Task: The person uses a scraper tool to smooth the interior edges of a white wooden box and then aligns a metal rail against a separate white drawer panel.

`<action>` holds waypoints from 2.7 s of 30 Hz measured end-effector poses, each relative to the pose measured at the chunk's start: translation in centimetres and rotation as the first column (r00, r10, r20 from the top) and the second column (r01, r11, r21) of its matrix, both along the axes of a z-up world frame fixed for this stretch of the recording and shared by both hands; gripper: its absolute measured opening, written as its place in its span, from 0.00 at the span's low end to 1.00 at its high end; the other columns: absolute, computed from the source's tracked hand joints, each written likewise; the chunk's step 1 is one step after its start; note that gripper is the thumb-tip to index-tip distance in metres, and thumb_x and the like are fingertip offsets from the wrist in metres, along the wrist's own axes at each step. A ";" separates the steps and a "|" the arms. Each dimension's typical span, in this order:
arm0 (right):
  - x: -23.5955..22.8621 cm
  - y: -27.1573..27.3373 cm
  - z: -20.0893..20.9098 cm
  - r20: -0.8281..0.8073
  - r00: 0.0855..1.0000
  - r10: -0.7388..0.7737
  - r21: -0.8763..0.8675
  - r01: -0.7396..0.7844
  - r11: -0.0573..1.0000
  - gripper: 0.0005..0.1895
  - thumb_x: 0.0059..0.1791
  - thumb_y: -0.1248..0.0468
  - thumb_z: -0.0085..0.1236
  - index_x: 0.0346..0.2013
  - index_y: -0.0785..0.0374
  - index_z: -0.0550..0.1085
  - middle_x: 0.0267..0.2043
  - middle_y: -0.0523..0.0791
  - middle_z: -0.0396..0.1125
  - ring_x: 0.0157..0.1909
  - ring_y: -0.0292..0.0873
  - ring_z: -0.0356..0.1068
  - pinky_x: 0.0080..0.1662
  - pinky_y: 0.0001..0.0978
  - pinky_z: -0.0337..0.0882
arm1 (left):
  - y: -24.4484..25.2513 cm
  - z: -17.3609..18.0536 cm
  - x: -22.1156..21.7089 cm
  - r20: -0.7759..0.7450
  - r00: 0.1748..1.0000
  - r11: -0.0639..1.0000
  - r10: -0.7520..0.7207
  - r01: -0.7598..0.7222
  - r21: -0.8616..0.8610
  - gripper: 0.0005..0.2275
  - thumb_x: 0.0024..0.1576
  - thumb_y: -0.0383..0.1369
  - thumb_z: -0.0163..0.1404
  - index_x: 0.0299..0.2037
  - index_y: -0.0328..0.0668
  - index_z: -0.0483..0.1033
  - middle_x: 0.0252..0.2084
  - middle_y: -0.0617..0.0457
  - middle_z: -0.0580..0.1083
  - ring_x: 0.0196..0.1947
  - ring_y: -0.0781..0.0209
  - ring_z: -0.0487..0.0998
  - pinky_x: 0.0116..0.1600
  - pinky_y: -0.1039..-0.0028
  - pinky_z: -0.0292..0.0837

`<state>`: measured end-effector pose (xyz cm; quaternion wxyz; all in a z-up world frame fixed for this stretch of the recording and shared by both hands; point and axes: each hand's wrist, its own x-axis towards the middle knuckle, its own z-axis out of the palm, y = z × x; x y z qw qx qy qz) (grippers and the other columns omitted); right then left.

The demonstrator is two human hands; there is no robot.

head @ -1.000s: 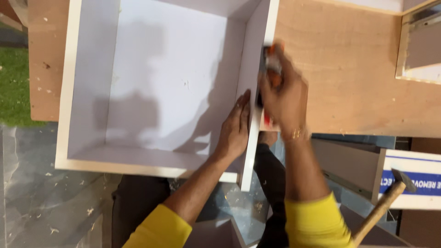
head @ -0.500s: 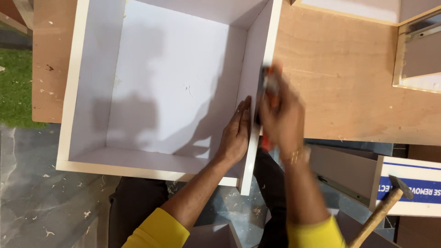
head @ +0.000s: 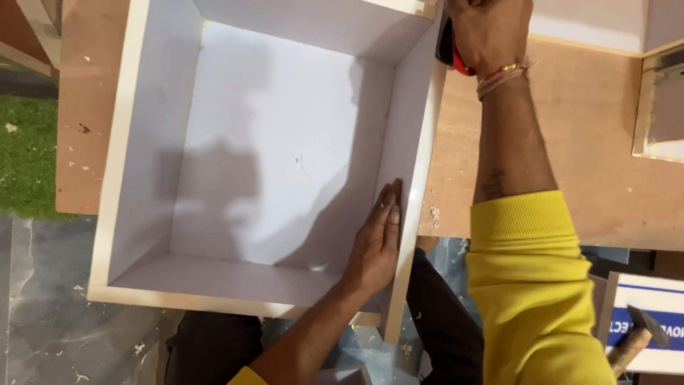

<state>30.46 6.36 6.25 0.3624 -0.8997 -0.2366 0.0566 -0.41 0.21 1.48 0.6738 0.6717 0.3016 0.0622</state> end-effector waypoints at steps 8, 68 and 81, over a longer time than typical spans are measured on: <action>-9.8 -5.9 1.0 0.077 0.995 0.068 -0.027 -0.066 0.997 0.29 0.51 0.64 0.60 0.67 0.61 0.69 0.37 0.51 0.75 0.33 0.43 0.74 0.37 0.36 0.74 | -0.4 -0.2 -0.2 0.096 0.995 0.999 -0.040 0.040 -0.006 0.28 0.69 0.46 0.26 0.76 0.40 0.46 0.79 0.40 0.49 0.80 0.44 0.45 0.79 0.58 0.45; 2.4 -0.7 -0.9 -0.006 1.000 -0.011 0.075 0.011 0.997 0.17 0.54 0.59 0.63 0.44 0.75 0.77 0.33 0.44 0.73 0.31 0.31 0.68 0.33 0.25 0.69 | 0.5 0.3 -2.0 -0.090 0.835 0.776 -0.544 0.540 0.325 0.25 0.73 0.46 0.28 0.79 0.53 0.43 0.80 0.26 0.25 0.80 0.31 0.26 0.78 0.48 0.34; -19.2 -20.6 -1.3 -0.664 0.741 -0.106 0.495 0.541 0.679 0.30 0.55 0.68 0.48 0.74 0.64 0.61 0.24 0.41 0.66 0.19 0.33 0.63 0.22 0.29 0.66 | 9.7 1.2 10.9 -0.172 0.966 0.962 -0.193 0.152 -0.225 0.52 0.41 0.46 0.65 0.75 0.46 0.44 0.73 0.38 0.56 0.71 0.40 0.61 0.70 0.47 0.60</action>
